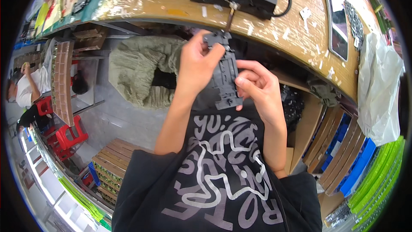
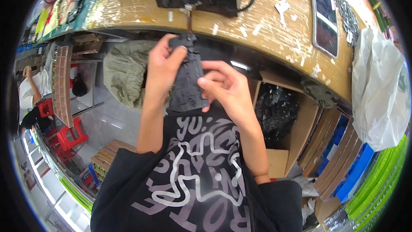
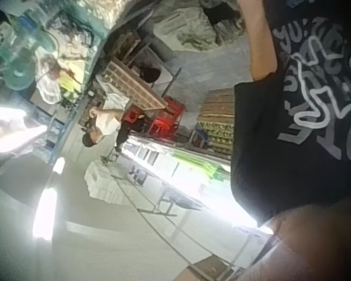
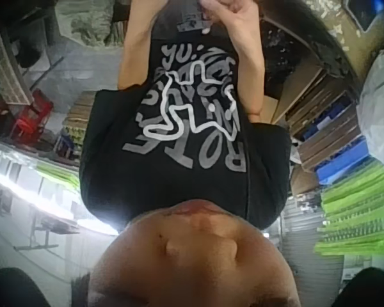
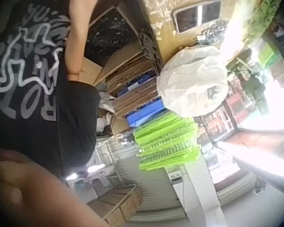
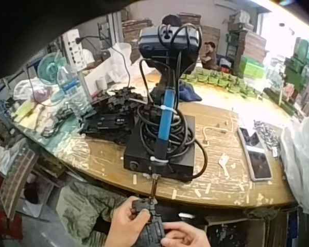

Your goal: The person repeatedly picks up small black plastic electronic housings, inserts a white wire into a port, and applies a soldering iron to the connection point. After each soldering action, the person places the unit on the table and picks up another to repeat the process.

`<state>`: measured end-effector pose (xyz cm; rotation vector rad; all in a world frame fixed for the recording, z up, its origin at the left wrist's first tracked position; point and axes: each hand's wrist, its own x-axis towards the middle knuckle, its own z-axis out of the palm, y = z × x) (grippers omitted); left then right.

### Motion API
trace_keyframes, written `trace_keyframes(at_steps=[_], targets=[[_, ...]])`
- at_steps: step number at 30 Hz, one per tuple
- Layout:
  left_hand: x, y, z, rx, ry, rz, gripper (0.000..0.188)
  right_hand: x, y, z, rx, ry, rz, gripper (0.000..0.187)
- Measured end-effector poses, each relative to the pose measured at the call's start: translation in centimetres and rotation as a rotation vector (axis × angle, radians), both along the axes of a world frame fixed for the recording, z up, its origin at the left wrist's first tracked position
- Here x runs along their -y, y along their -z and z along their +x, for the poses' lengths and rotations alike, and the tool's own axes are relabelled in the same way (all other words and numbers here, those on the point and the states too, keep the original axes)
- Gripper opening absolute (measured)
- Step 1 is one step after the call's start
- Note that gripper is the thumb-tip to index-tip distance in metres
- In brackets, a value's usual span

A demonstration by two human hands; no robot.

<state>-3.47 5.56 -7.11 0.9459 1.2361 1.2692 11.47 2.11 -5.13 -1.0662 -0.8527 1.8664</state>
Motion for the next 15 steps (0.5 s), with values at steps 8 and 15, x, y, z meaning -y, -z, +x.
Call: trace_keyframes(at_steps=[8, 15], targets=[[-0.7, -2.3, -6.6, -0.438, -0.007, -0.074, 0.031, 1.9, 10.4, 9.2, 0.464, 0.078, -0.117, 0.032], [-8.5, -6.1, -11.6, -0.964, -0.3, 0.543, 0.025, 13.3, 28.2, 25.6, 1.26, 0.47, -0.335, 0.027]])
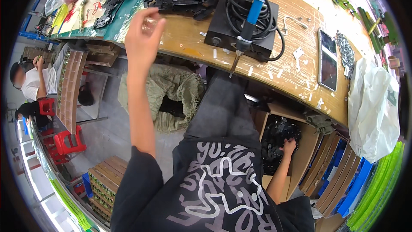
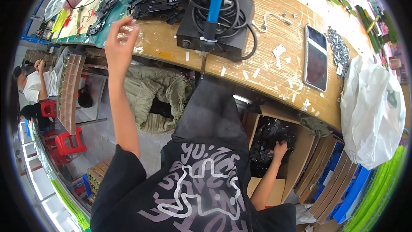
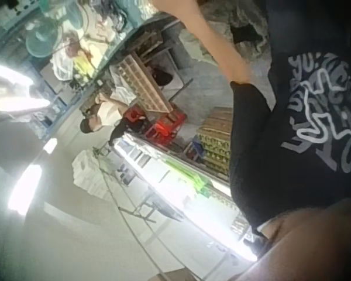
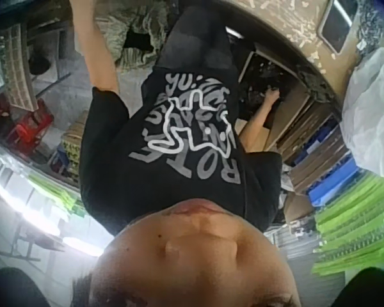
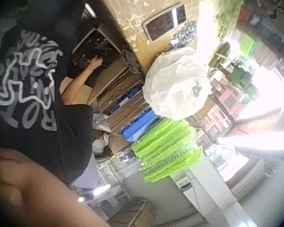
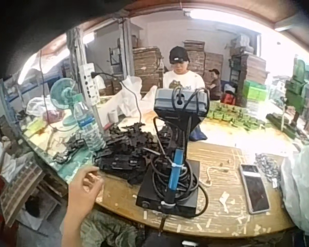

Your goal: The person repeatedly picks up small black plastic electronic housings, inserts a white wire into a port, and applies a soldering iron to the connection point. After each soldering action, the person places the unit on the table and picks up another to repeat the process.

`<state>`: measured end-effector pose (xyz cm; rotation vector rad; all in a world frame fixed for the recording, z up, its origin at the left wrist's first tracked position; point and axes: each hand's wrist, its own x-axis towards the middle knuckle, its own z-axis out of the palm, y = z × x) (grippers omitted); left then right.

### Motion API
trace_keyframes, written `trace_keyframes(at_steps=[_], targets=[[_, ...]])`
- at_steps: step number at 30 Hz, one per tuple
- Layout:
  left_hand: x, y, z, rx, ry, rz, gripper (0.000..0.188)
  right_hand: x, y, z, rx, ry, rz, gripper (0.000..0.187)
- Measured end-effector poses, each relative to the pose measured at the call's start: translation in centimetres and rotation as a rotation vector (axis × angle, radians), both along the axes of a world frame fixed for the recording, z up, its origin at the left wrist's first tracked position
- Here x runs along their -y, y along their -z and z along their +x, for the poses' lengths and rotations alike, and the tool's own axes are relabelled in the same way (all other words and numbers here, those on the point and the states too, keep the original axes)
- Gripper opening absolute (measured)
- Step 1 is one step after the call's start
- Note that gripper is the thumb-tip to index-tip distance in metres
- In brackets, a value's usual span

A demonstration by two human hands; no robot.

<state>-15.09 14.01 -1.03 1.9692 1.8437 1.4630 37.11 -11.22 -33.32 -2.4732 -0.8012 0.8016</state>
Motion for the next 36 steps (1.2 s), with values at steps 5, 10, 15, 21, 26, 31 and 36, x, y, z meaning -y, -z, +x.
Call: trace_keyframes(at_steps=[5, 10, 15, 21, 26, 31, 36], targets=[[-3.9, -0.8, 0.1, -0.66, -0.045, 0.172, 0.036, 2.0, -1.5, 1.2, -0.174, 0.234, 0.033, 0.031], [-4.7, -1.2, -0.9, -0.826, -0.032, 0.231, 0.022, -5.0, -16.7, -3.1, -0.516, -0.045, 0.16, 0.028], [-5.2, -2.2, -1.3, -0.708, -0.015, 0.282, 0.018, -10.5, -32.9, -8.9, -0.459, -0.299, 0.43, 0.024], [-3.9, -1.7, -1.5, -0.274, -0.17, 0.147, 0.02, -21.4, -33.8, -5.9, 0.377, -0.498, 0.737, 0.023], [-0.5, -0.4, -0.9, 0.51, -0.052, 0.03, 0.022, -28.4, -31.3, -2.7, 0.887, -0.603, 0.583, 0.014], [7.3, -0.1, 2.5, 1.349, 0.531, -0.152, 0.043, -29.2, -30.1, -2.3, 1.054, -0.607, 0.451, 0.009], [11.4, 1.5, 6.0, 1.488, 0.83, -0.349, 0.057, -29.2, -29.9, -2.6, 1.103, -0.633, 0.425, 0.009]])
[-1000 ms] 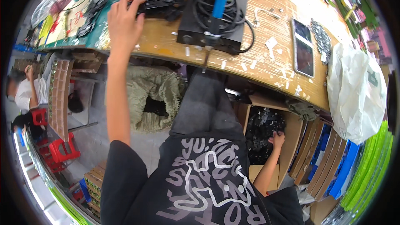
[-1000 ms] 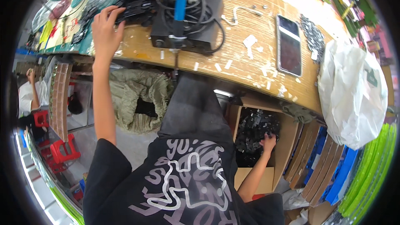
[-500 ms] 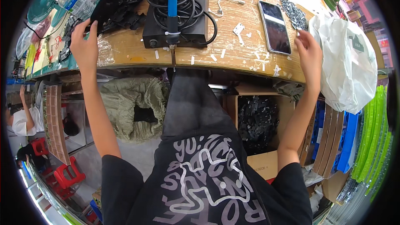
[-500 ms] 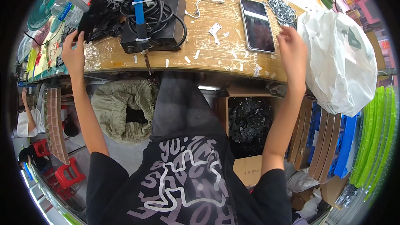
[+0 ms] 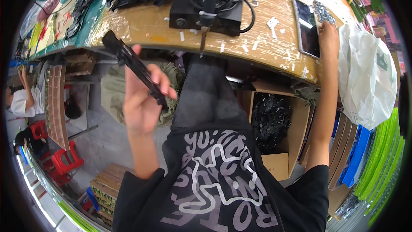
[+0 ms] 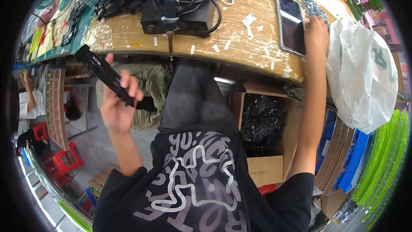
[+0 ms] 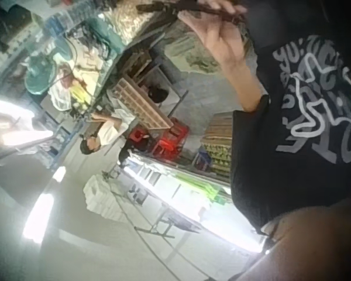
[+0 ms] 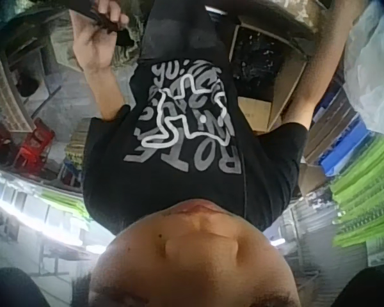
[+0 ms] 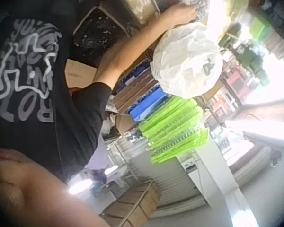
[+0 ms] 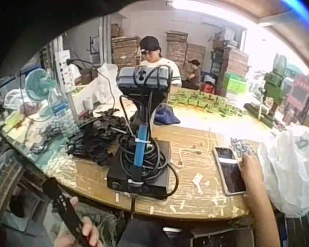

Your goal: The person repeatedly picks up small black plastic electronic housings, inserts a white wire into a port, and applies a soldering iron to the connection point. After each soldering action, the person places the unit on the table and picks up another to repeat the process.

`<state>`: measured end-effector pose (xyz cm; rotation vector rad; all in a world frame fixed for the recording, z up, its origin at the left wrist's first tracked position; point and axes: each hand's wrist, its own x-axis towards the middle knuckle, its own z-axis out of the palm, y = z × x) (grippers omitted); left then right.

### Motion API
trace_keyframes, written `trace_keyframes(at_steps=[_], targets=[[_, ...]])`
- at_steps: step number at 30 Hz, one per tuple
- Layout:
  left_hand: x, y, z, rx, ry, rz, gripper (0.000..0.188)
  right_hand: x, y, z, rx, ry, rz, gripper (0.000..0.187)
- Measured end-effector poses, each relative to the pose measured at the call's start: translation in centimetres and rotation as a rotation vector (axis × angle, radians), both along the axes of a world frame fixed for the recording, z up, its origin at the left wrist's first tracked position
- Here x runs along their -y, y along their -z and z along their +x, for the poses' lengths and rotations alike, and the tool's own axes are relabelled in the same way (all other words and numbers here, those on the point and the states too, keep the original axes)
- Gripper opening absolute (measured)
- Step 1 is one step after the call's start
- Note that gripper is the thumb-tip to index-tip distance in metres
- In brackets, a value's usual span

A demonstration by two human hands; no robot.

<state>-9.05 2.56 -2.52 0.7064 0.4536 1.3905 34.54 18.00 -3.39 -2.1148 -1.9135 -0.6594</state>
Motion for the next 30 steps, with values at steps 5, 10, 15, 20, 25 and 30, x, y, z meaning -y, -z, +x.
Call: trace_keyframes(at_steps=[5, 10, 15, 20, 25, 30], targets=[[1.5, 0.7, 1.1, 0.256, 0.157, -0.179, 0.049, 0.5, -0.6, -0.2, -0.125, -0.024, 0.038, 0.014], [1.9, 0.6, 1.2, 0.216, 0.288, -0.117, 0.068, -0.3, 0.1, 1.2, -0.181, -0.083, 0.029, 0.017], [2.1, 0.8, 2.7, 0.145, 0.229, -0.061, 0.068, 0.8, -1.0, -0.1, -0.38, -0.102, 0.123, 0.011], [2.4, 1.1, 4.3, -0.182, 0.314, -0.096, 0.052, 3.0, -2.4, -3.3, -0.97, -0.278, 0.136, 0.009], [3.0, -0.2, 6.2, -0.376, 0.485, -0.231, 0.032, 6.1, -2.9, -8.5, -1.636, -0.423, 0.006, 0.011], [3.1, -0.2, 8.1, -0.48, 0.398, -0.247, 0.038, 10.1, -2.6, -11.7, -1.842, -0.611, -0.191, 0.006]])
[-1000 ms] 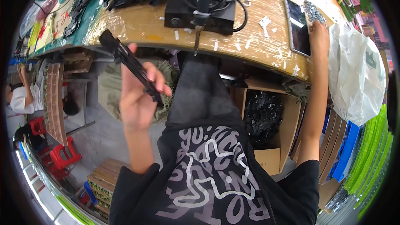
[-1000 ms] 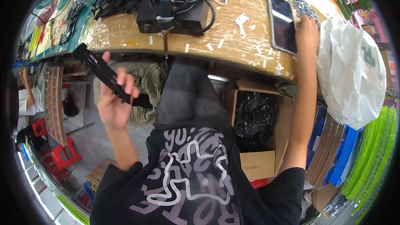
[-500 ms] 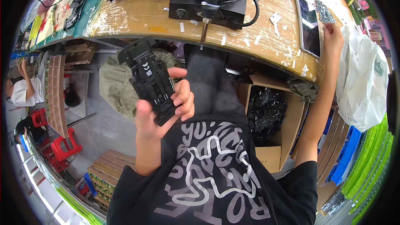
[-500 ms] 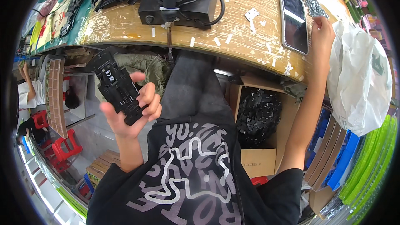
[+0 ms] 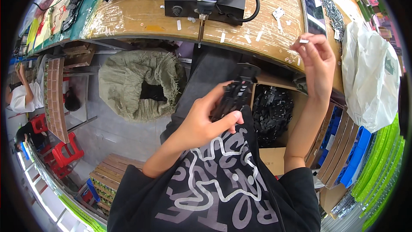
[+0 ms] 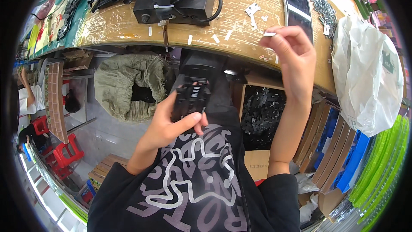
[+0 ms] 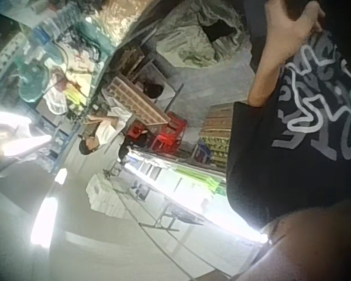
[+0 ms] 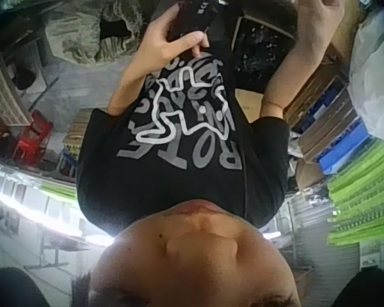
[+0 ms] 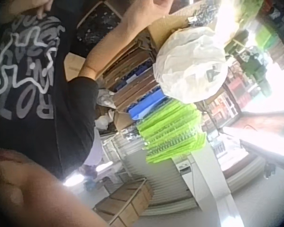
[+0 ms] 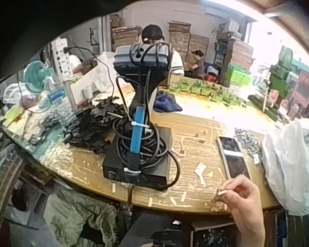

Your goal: The person repeatedly picks up small black plastic electronic housings, inserts a white wire into a port, and applies a soldering iron to the connection point. After each soldering action, the person places the unit on the table and picks up another to repeat the process.

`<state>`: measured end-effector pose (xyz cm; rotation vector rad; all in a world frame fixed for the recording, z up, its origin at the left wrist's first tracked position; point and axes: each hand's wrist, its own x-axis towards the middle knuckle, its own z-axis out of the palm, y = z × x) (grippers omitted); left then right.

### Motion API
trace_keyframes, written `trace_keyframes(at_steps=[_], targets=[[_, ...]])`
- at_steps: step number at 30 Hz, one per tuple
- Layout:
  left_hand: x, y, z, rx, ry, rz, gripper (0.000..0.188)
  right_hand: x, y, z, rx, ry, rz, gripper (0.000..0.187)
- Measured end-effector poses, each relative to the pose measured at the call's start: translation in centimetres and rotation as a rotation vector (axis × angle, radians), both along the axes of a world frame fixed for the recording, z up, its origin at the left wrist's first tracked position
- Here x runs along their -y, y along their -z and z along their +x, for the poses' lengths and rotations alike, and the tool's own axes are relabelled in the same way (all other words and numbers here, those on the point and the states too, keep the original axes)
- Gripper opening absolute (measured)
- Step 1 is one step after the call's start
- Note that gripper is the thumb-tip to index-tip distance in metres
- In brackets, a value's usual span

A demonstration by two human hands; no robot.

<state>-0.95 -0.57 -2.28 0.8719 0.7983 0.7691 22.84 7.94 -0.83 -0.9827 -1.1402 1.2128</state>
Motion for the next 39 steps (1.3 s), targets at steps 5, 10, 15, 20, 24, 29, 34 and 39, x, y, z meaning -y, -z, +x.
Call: trace_keyframes(at_steps=[5, 10, 15, 20, 24, 29, 34, 39], targets=[[0.0, -0.1, 0.0, -0.129, 0.016, 0.103, 0.044, 2.5, 0.0, -2.7, -0.005, -0.32, 0.007, 0.009], [-0.1, -0.3, -0.8, -0.248, 0.139, 0.123, 0.042, 3.6, 0.1, -4.5, 0.026, -0.402, -0.107, 0.009], [0.1, -0.9, -0.8, -0.385, 0.186, 0.218, 0.043, 4.0, -0.1, -4.6, 0.088, -0.439, -0.148, 0.007], [0.1, -0.9, -0.9, -0.416, 0.229, 0.232, 0.042, 4.3, 0.3, -4.4, 0.128, -0.447, -0.211, 0.007], [0.3, -0.6, -0.6, -0.431, 0.179, 0.226, 0.042, 4.5, 0.6, -4.6, 0.116, -0.414, -0.226, 0.007], [-0.1, -0.2, -0.4, -0.537, 0.165, 0.312, 0.042, 4.7, 1.5, -4.9, 0.053, -0.359, -0.309, 0.008], [0.0, 0.8, -0.7, -0.595, 0.185, 0.375, 0.042, 5.0, 2.0, -4.9, 0.041, -0.336, -0.343, 0.008], [-0.2, 0.8, -1.0, -0.635, 0.247, 0.378, 0.041, 5.6, 2.5, -5.2, 0.147, -0.304, -0.3, 0.007]])
